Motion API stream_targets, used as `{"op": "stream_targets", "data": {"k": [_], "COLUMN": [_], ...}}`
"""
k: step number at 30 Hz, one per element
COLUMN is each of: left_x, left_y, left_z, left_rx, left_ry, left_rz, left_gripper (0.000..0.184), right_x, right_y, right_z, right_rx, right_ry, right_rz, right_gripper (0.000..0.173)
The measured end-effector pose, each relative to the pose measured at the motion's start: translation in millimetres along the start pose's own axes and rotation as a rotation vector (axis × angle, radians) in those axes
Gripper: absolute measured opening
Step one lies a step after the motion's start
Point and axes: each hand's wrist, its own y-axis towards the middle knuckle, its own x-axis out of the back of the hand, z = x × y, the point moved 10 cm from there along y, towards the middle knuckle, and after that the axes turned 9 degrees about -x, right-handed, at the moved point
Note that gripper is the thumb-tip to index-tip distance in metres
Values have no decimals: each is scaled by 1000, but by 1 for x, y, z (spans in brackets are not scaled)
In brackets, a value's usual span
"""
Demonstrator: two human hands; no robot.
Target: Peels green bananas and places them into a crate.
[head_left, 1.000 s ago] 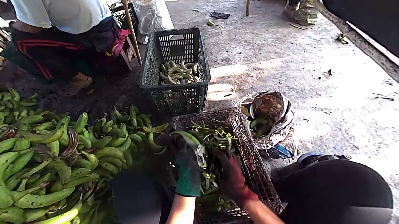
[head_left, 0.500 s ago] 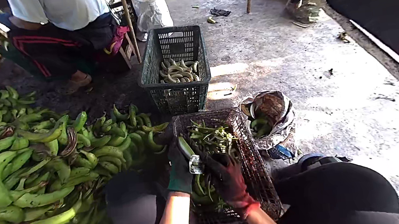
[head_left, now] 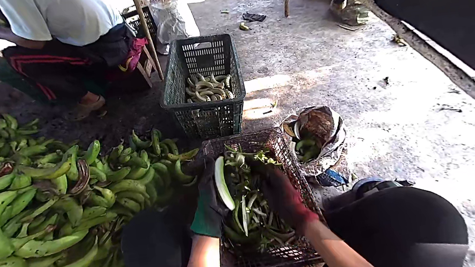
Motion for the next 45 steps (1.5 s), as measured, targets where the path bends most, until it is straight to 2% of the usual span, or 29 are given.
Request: {"op": "stream_targets", "data": {"k": [3, 4, 5, 8, 9, 11, 14, 15, 16, 18, 20, 22, 25, 26, 27, 29, 31, 32, 34, 36, 38, 40, 41, 42, 43, 44, 45], "left_x": [1, -1, -3, -4, -5, 3, 13, 9, 6, 5, 6, 7, 12, 7, 2, -4, 0, 2, 7, -3, -44, -102, -130, -150, -156, -147, -123], "left_y": [2, 0, -3, -16, -17, -11, -6, -5, -8, -18, -22, -13, -4, -2, -3, -11, -16, -15, -9, -9, -18, -25, -18, -1, 23, 43, 56], "left_z": [0, 7, 14, 17, 14, 4, 6, 13, 21, 30, 23, 5, 5, 10, 17, 27, 23, 15, -9, -42, -97, -162, -189, -195, -182, -150, -102], "left_rx": [0, 44, 72, 78, 76, 38, 41, 85, 130, 180, 152, 55, 42, 86, 143, 190, 125, 70, -69, -245, -569, -1119, -1374, -1456, -1387, -1181, -917], "left_ry": [17, 25, 38, 93, 61, 61, 149, 157, 152, 137, 90, 122, 210, 221, 220, 231, 271, 303, 477, 648, 699, 705, 682, 715, 828, 995, 1191], "left_rz": [52, 80, 90, 99, 61, -29, -63, -30, -19, -3, -33, -47, -14, 5, 24, 48, 12, -11, -33, -75, -35, 97, 112, 147, 140, 111, 100], "left_gripper": [39, 39, 38, 34, 35, 34, 30, 31, 32, 32, 33, 32, 30, 31, 33, 31, 29, 28, 24, 17, 15, 13, 17, 32, 41, 45, 44], "right_x": [-15, -16, -16, -15, -11, -6, -22, -22, -19, -2, 18, 23, -9, -16, -19, -7, 15, 22, 26, 23, 24, 34, 39, 43, 47, 50, 55], "right_y": [-54, -54, -42, 15, 22, 8, -43, -47, -41, -10, 14, 13, -34, -43, -45, -29, -8, -1, -1, -13, -19, -22, -23, -23, -25, -25, -22], "right_z": [30, 32, 28, -24, -36, -32, -1, 6, 5, -18, -47, -42, -10, 0, 4, -4, -33, -48, -55, -51, -57, -66, -69, -72, -74, -74, -74], "right_rx": [468, 480, 404, -80, -139, -68, 286, 327, 276, 19, -179, -121, 214, 313, 336, 214, -11, -96, -99, -70, -136, -185, -204, -215, -217, -208, -196], "right_ry": [-144, -151, -99, 219, 340, 361, 96, 42, 25, 66, 223, 280, 296, 248, 198, 147, 228, 357, 528, 434, 334, 360, 412, 487, 573, 658, 731], "right_rz": [-251, -284, -265, -106, -103, -73, -25, -50, -86, -196, -280, -173, 140, 164, 141, -63, -338, -386, -290, -52, 111, 119, 92, 56, 25, 0, -26], "right_gripper": [34, 31, 31, 38, 39, 37, 35, 37, 36, 33, 35, 37, 25, 18, 16, 23, 25, 28, 31, 36, 37, 37, 38, 38, 39, 41, 42]}}
